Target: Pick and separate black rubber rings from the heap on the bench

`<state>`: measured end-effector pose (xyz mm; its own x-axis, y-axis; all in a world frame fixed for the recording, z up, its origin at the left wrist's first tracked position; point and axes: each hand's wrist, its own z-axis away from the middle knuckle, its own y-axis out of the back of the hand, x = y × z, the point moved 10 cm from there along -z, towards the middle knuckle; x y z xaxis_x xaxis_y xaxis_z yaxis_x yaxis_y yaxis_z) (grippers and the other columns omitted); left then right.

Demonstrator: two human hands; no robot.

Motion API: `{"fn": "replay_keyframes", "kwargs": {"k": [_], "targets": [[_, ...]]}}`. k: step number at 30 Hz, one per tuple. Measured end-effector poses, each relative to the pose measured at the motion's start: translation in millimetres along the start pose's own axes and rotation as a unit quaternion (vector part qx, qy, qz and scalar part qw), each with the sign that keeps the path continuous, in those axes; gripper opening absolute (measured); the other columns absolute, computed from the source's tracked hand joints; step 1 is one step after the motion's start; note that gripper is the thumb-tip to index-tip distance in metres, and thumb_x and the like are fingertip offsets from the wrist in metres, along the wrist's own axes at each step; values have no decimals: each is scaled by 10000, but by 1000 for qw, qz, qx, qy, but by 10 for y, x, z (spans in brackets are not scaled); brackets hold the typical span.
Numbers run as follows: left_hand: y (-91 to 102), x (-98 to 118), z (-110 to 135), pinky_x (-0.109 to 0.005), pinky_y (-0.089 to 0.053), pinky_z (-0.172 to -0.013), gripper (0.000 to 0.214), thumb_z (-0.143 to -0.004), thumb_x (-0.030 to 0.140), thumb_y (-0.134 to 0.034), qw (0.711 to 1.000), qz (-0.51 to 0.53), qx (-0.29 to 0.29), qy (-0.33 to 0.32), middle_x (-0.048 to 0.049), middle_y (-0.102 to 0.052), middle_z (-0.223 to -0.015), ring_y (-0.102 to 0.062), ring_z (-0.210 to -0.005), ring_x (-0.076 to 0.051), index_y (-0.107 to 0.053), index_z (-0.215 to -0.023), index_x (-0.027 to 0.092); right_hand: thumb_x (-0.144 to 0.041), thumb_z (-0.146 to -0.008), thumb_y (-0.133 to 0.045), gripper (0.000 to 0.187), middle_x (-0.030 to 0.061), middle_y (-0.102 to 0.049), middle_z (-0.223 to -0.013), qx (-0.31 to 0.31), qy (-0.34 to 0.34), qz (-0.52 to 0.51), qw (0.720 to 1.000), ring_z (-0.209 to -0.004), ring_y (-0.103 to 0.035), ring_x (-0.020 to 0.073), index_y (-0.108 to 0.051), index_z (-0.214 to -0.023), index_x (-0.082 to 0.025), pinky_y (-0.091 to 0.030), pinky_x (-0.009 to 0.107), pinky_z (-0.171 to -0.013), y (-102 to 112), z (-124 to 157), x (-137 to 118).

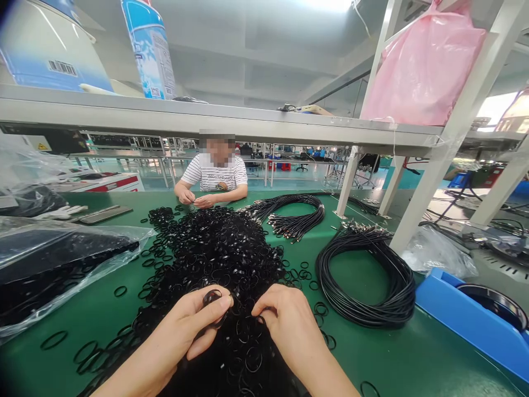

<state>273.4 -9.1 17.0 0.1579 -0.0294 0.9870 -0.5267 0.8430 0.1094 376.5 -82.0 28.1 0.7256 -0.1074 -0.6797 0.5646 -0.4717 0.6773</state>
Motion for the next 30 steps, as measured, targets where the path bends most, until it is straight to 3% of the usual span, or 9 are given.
{"fn": "replay_keyframes", "kwargs": {"k": [6, 9, 11, 15, 30], "targets": [[6, -20, -8, -205, -136, -414, 262, -881, 369, -480, 1000, 5, -1, 6, 91, -336, -630, -240, -393, -6, -466, -711, 171, 36, -748, -380, 448, -18, -715, -937, -10, 24, -32, 999, -881, -640, 145, -726, -749, -249, -456, 268, -809, 6, 8, -74], [6, -47, -15, -203, -130, -405, 259, -876, 380, -487, 1000, 12, -2, 3, 91, -337, -628, -225, -394, -7, -477, -722, 172, -100, -826, -464, 303, -6, -699, -974, -4, -15, -99, 995, -908, -628, 177, -689, -929, -275, -459, 312, -821, 50, 23, -57], [14, -54, -19, -199, -127, -401, 259, -873, 392, -492, 1000, 18, 4, -2, 91, -333, -633, -214, -405, -10, -490, -737, 172, -205, -830, -539, 219, 0, -696, -906, -29, -53, -200, 978, -843, -627, 179, -643, -1012, -267, -474, 305, -766, -1, 40, -32], [-13, -59, -13, -198, -127, -397, 254, -874, 391, -488, 1000, 6, -3, 4, 89, -333, -632, -233, -402, -11, -498, -745, 172, -195, -767, -626, 171, -3, -669, -783, -46, -95, -323, 941, -747, -593, 146, -643, -936, -206, -451, 260, -711, -86, 62, -19], [-44, -34, -33, -188, -141, -389, 245, -875, 368, -486, 1000, -8, -9, 5, 97, -315, -602, -238, -387, -11, -483, -731, 169, -179, -731, -642, 96, 6, -640, -805, -14, -102, -351, 931, -784, -568, 147, -632, -827, -173, -435, 266, -733, -135, 48, 8]]}}
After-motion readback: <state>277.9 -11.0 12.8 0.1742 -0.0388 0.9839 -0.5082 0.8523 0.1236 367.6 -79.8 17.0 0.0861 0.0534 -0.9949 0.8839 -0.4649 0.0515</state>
